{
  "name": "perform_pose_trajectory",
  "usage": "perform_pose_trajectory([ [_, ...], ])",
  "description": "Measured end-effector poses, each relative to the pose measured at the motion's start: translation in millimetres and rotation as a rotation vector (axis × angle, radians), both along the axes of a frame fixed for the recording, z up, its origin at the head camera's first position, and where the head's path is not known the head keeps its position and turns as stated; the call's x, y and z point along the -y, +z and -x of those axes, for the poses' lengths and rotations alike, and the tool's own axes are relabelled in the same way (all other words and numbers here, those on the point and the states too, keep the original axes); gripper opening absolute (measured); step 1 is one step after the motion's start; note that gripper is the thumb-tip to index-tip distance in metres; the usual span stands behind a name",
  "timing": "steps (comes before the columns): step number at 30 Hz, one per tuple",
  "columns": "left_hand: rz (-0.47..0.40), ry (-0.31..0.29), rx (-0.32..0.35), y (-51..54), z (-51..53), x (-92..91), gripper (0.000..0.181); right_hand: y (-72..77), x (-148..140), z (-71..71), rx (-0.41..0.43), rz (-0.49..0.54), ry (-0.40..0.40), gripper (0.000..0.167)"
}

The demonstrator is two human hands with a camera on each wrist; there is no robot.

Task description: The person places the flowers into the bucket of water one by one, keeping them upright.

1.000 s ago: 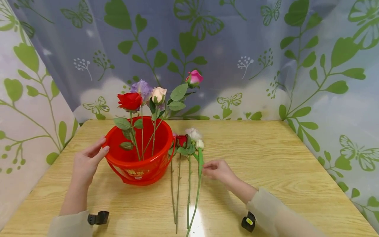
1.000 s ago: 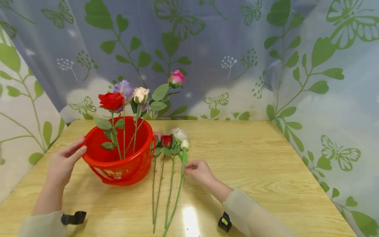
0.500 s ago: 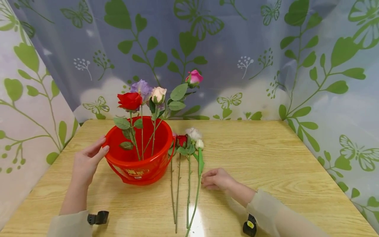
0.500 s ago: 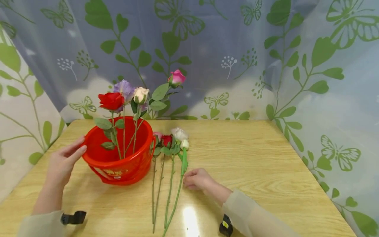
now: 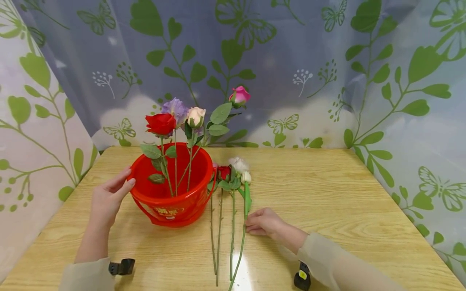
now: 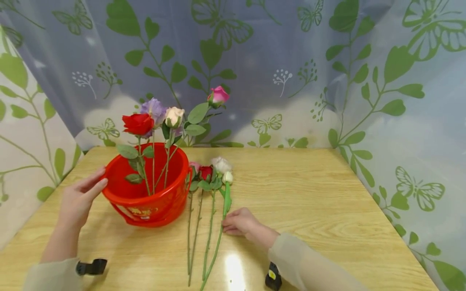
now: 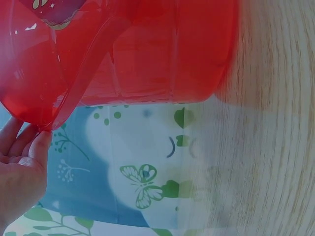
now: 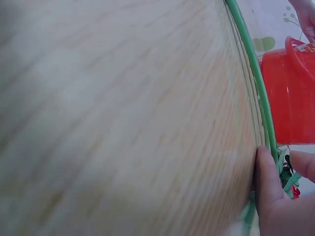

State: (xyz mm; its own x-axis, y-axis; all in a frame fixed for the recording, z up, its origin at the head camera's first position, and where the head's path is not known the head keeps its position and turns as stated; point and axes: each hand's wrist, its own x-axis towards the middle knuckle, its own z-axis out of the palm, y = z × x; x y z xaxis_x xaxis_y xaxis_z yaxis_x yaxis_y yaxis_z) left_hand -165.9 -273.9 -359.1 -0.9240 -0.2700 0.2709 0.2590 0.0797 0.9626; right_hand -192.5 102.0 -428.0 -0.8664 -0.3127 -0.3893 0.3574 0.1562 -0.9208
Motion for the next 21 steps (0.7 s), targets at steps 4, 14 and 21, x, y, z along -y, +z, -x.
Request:
perform_pose_trajectory([
  [4,-0.020,-0.009,-0.012,-0.2,0.0,0.4,0.039,-0.6,4.6,1.1,0.003,-0.013,-0.005,0.014],
  [14,-0.016,-0.017,-0.001,-0.8,0.6,0.4,0.038,-3.7,8.4,4.2,0.010,-0.053,-0.009,0.010],
  [21,-0.051,-0.030,-0.033,-1.7,-0.7,0.9,0.036,-1.5,5.3,2.9,0.001,-0.024,-0.014,0.011],
])
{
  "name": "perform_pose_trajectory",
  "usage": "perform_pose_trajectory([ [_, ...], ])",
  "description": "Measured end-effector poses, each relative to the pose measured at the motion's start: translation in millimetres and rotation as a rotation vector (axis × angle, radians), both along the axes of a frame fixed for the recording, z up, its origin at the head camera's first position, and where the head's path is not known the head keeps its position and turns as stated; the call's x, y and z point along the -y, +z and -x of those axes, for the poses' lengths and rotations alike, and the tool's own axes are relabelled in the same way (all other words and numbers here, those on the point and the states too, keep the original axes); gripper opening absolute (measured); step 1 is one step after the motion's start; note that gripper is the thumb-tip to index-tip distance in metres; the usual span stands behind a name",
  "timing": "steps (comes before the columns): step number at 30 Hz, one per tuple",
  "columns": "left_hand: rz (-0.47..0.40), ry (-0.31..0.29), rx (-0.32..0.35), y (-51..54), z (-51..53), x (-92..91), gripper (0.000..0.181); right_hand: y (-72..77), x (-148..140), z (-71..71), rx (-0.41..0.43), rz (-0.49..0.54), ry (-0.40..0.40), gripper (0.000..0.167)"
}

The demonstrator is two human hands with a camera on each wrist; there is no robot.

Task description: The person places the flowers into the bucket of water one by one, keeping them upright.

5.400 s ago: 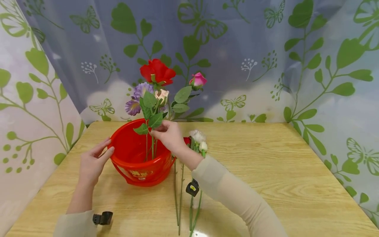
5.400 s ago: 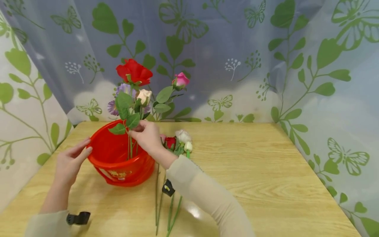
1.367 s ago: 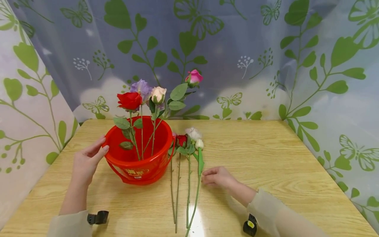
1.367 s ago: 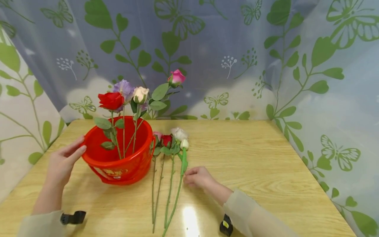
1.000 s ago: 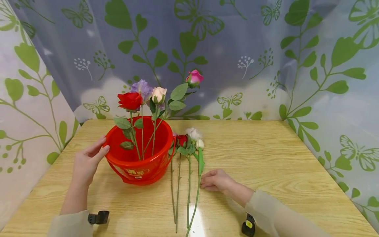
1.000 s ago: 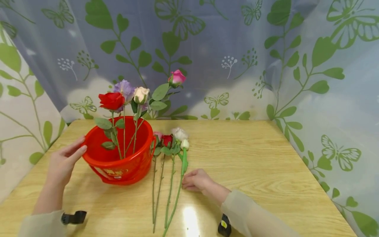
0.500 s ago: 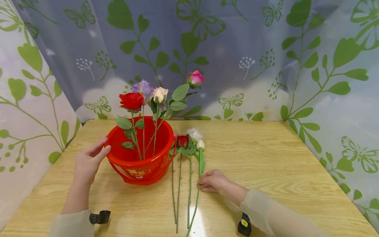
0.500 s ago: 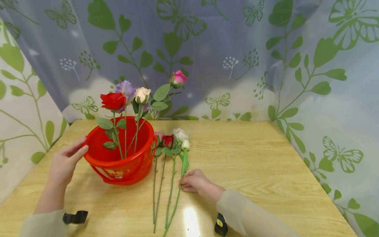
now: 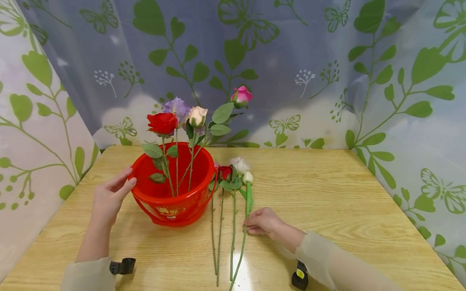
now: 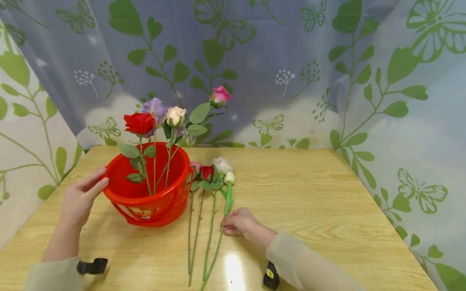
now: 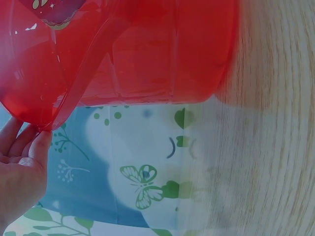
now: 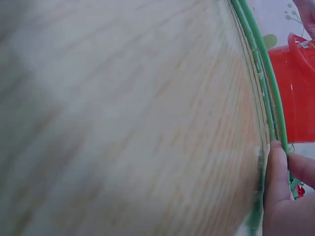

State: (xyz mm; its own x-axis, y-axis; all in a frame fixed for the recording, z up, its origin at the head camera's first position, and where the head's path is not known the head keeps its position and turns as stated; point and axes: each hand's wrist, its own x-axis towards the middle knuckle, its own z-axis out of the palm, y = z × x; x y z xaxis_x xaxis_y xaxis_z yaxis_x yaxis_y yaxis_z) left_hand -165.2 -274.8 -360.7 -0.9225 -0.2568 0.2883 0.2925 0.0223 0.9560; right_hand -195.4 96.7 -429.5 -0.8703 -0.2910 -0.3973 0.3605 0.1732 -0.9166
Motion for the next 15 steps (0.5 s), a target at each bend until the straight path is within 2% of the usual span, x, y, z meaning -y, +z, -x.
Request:
perform_pose_trajectory([
  [6,-0.013,0.000,-0.012,0.6,0.2,-0.3,0.035,4.9,-6,-0.5,-0.018,0.012,-0.020,0.010],
  [15,0.003,0.001,0.004,-0.2,0.3,-0.2,0.037,17.0,-16,2.1,-0.100,0.054,-0.045,0.011],
])
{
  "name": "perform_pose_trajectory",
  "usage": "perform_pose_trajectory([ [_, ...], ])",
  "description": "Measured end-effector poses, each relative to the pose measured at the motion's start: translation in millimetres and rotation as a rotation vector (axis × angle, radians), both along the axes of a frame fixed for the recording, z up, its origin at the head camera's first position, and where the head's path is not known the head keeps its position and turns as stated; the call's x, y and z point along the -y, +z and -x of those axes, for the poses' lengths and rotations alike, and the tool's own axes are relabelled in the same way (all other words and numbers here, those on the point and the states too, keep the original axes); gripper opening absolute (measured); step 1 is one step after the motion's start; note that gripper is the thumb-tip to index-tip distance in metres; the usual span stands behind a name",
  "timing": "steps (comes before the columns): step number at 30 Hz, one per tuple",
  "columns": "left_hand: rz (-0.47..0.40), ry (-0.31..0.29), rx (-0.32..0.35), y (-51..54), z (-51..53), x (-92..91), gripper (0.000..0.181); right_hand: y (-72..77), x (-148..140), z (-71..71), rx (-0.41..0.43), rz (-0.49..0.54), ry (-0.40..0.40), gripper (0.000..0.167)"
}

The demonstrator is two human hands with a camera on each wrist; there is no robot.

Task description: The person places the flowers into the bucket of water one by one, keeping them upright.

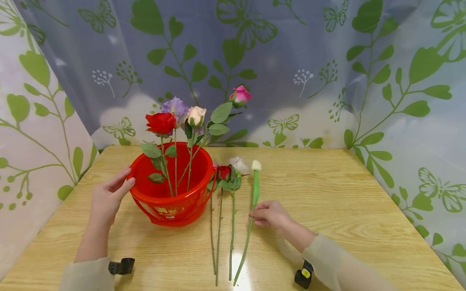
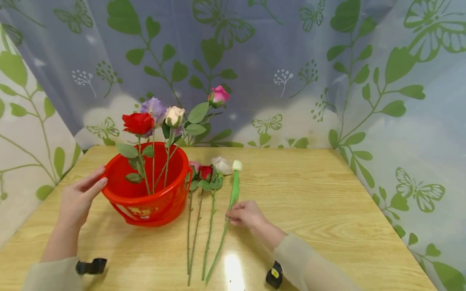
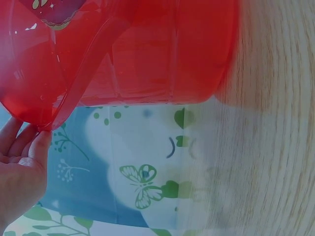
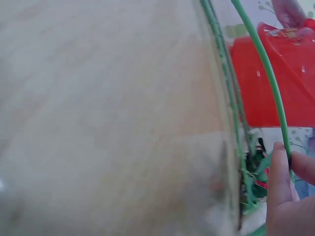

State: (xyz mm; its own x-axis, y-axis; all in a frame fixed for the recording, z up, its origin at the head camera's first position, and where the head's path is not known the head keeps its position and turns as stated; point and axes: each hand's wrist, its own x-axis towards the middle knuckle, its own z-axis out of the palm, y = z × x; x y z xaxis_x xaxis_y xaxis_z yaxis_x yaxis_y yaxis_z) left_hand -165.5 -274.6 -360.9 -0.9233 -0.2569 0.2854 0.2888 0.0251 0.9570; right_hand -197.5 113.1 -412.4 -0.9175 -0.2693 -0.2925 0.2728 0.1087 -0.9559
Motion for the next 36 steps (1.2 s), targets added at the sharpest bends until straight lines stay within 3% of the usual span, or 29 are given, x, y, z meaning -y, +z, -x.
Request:
perform_pose_trajectory([
  [15,0.010,0.019,0.025,-0.1,1.0,0.4,0.039,46.6,-6,8.7,-0.087,0.147,0.039,0.003],
  [36,0.005,0.014,0.034,-1.5,0.8,0.1,0.041,112.5,16,9.9,-0.160,0.289,0.002,0.006],
])
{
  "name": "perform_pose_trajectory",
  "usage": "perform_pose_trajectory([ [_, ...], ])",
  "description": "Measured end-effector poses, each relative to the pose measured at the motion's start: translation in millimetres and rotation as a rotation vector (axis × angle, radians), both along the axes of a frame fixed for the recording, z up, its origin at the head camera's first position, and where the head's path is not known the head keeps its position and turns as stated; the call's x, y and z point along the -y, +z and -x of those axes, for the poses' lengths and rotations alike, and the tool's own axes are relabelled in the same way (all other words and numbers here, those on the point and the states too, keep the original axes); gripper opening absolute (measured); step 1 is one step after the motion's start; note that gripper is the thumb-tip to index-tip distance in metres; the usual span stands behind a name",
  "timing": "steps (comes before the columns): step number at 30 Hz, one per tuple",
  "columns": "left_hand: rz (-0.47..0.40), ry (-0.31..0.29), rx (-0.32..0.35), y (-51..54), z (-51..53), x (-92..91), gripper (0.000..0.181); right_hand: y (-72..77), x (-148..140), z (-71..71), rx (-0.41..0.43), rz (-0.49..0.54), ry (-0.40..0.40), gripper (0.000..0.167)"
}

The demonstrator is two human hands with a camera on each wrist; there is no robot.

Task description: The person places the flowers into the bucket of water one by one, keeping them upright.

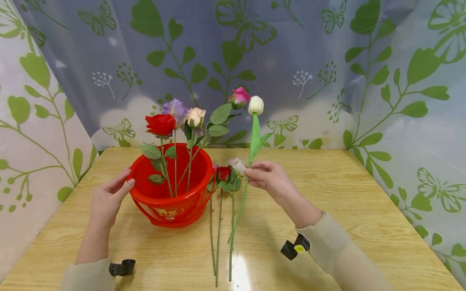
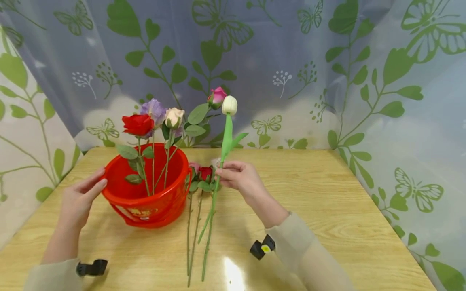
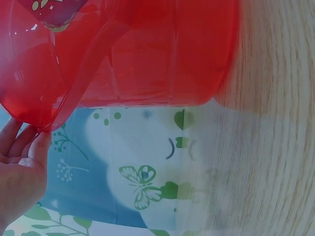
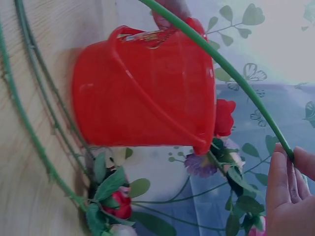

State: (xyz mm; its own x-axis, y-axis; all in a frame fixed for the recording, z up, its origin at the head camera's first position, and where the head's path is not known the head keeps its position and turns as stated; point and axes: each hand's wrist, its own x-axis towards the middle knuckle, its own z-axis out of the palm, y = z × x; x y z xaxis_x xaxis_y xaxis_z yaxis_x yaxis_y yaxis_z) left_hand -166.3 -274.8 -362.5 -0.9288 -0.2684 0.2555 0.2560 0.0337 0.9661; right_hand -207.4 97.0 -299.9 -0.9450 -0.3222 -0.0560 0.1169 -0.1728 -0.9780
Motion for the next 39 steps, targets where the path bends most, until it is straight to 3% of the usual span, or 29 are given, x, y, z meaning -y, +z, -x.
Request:
perform_pose_trajectory([
  [18,0.001,0.018,-0.010,0.6,-0.6,-1.2,0.040,46.6,28,5.0,-0.046,0.112,-0.030,0.026],
  [22,0.007,0.015,-0.005,0.7,-0.4,-0.6,0.040,54.1,35,6.7,-0.052,0.166,-0.041,0.023],
  [30,-0.014,0.016,-0.010,-0.1,0.6,-0.6,0.038,62.8,51,13.4,-0.087,0.267,-0.078,0.017],
  [39,-0.006,0.017,-0.006,1.6,-0.9,-1.3,0.039,63.0,71,21.8,-0.155,0.312,-0.150,0.018],
])
